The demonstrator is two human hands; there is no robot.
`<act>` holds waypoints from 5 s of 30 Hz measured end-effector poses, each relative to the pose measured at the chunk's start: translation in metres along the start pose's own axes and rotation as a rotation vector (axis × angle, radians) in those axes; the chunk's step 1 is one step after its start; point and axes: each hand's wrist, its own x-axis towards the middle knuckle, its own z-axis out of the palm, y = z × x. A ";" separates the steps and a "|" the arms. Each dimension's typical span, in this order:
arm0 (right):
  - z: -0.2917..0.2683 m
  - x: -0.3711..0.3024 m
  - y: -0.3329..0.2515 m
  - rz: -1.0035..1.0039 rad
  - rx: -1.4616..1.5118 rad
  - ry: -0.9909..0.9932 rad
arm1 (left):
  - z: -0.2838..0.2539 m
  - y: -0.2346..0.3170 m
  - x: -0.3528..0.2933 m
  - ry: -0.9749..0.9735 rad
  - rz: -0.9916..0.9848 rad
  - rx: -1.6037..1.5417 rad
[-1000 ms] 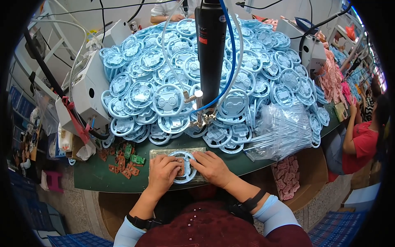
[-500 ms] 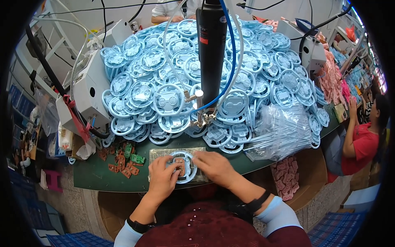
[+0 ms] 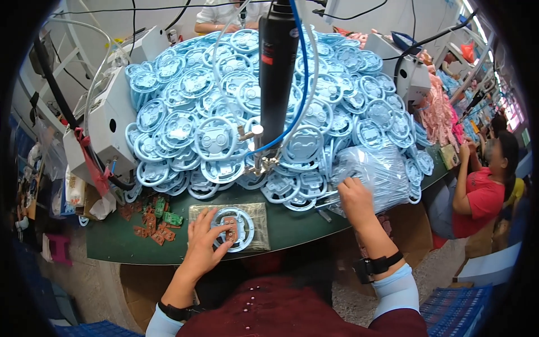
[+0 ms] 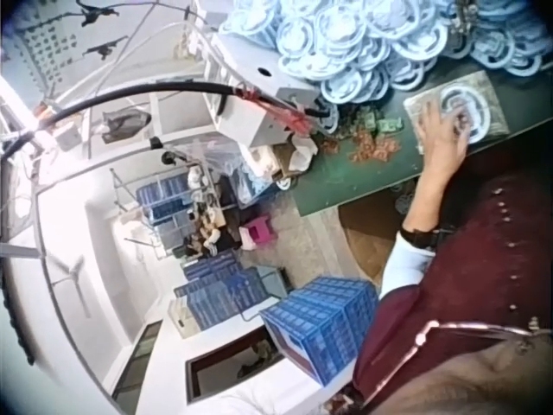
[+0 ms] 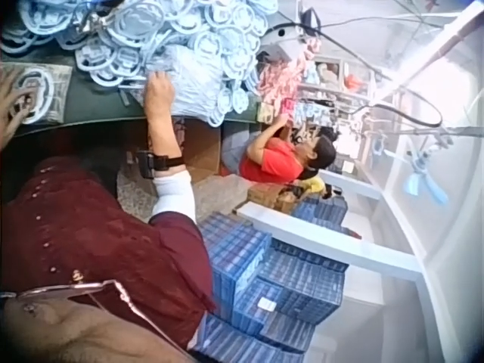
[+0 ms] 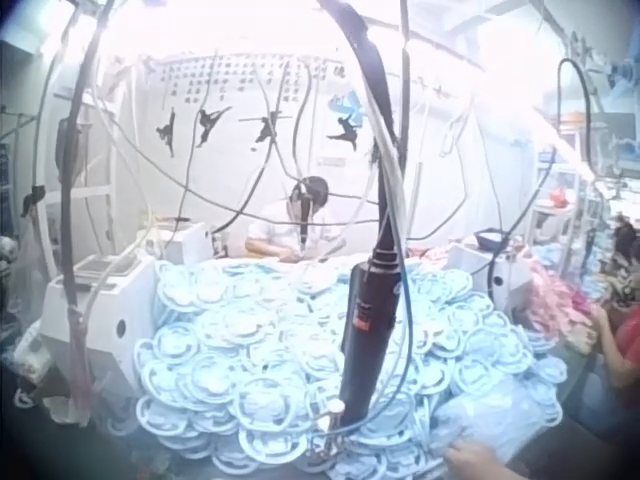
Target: The recorder uses an electric screwdriver to assemble small light blue toy parts and circuits.
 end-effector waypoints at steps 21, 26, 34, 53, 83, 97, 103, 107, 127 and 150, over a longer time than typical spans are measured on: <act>-0.044 0.016 -0.052 -0.216 0.391 0.061 | 0.015 0.007 0.007 0.141 0.032 -0.116; -0.021 0.007 -0.096 -0.174 0.710 -0.074 | 0.028 0.003 0.003 0.249 0.014 -0.255; 0.000 0.021 -0.117 -0.148 0.886 -0.273 | 0.025 0.000 -0.002 0.243 -0.007 -0.259; 0.010 0.023 -0.115 -0.129 0.977 -0.258 | 0.021 0.002 0.003 0.161 -0.012 -0.228; 0.017 0.023 -0.129 -0.307 0.839 -0.127 | 0.026 -0.005 0.002 0.191 0.116 -0.149; -0.097 0.175 -0.110 -0.027 1.676 0.280 | 0.024 -0.005 -0.001 0.171 0.112 -0.110; -0.133 0.185 -0.132 -0.021 1.754 0.291 | 0.024 -0.004 -0.002 0.165 0.098 -0.103; -0.156 0.176 -0.159 -0.045 1.867 0.245 | 0.024 -0.004 0.000 0.170 0.111 -0.113; -0.135 0.141 -0.199 -0.082 1.614 0.252 | 0.032 -0.011 -0.004 0.130 0.082 -0.099; -0.132 0.173 -0.206 -0.029 1.574 0.295 | 0.029 -0.016 -0.027 0.052 0.166 0.160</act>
